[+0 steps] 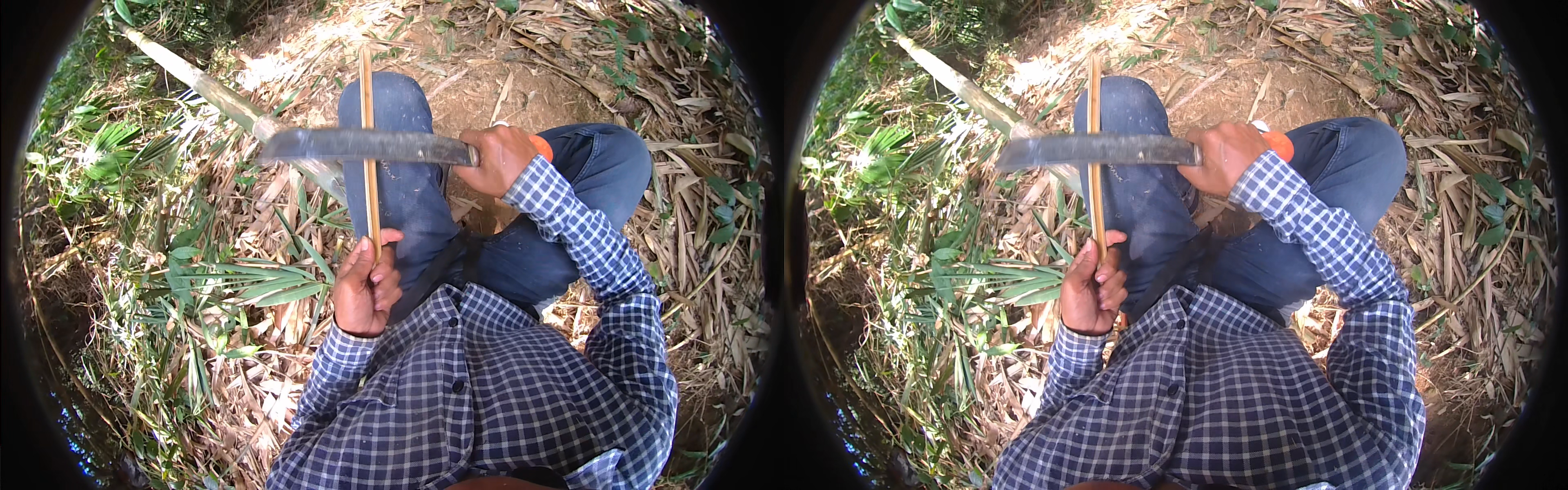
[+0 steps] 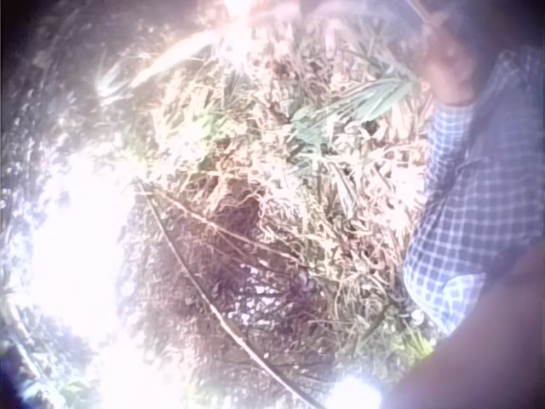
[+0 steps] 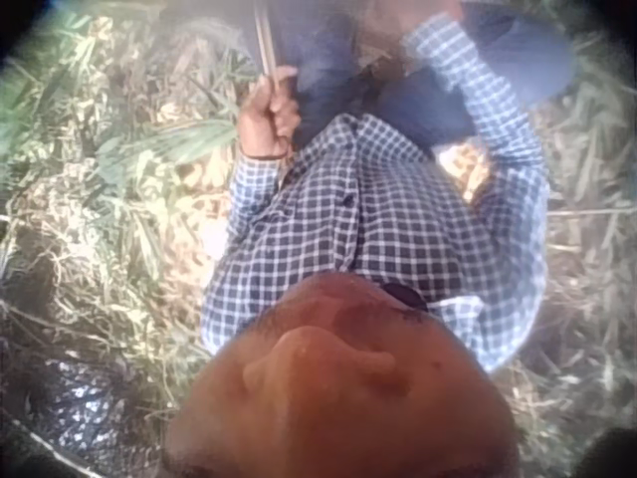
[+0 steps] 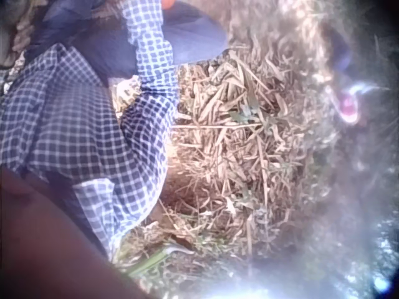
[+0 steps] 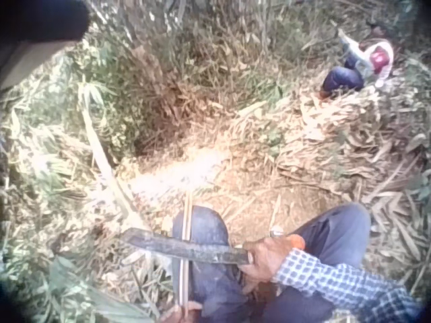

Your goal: The person sits on the ground and uses a curved blade to shave a thin strip of bamboo held against their leg. They repeatedly scrape the blade along the bamboo to thin it, occasionally adjusting their grip.

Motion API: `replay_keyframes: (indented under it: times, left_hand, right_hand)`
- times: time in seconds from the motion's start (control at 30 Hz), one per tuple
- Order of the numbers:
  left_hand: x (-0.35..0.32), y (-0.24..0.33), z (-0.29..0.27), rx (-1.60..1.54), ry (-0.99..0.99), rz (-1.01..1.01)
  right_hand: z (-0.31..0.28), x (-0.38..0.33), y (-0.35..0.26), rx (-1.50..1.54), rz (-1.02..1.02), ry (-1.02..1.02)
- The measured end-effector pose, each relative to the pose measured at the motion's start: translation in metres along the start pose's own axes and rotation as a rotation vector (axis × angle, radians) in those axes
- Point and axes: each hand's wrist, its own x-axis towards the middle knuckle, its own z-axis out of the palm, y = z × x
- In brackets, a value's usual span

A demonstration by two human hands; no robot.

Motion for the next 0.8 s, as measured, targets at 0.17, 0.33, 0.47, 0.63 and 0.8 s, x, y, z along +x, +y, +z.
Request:
replay_keyframes:
  times: [0.17,0.33,0.47,0.63,0.8]
  left_hand:
    - [-0.004,-0.002,0.003,0.025,0.067,-0.02]
    - [-0.015,-0.005,0.009,0.113,0.12,0.006]
    - [-0.015,-0.006,0.009,0.136,0.137,0.002]
    - [-0.021,-0.011,0.004,0.156,0.113,0.024]
    - [-0.024,-0.013,0.003,0.173,0.123,0.016]
  right_hand:
    - [0.002,-0.016,-0.002,0.047,-0.171,-0.037]
    - [-0.004,0.007,0.006,0.017,0.032,-0.013]
    - [-0.004,0.003,0.004,0.035,-0.022,-0.016]
    - [-0.002,0.015,0.016,0.04,0.0,0.043]
    - [-0.003,0.007,0.003,-0.005,-0.061,0.023]
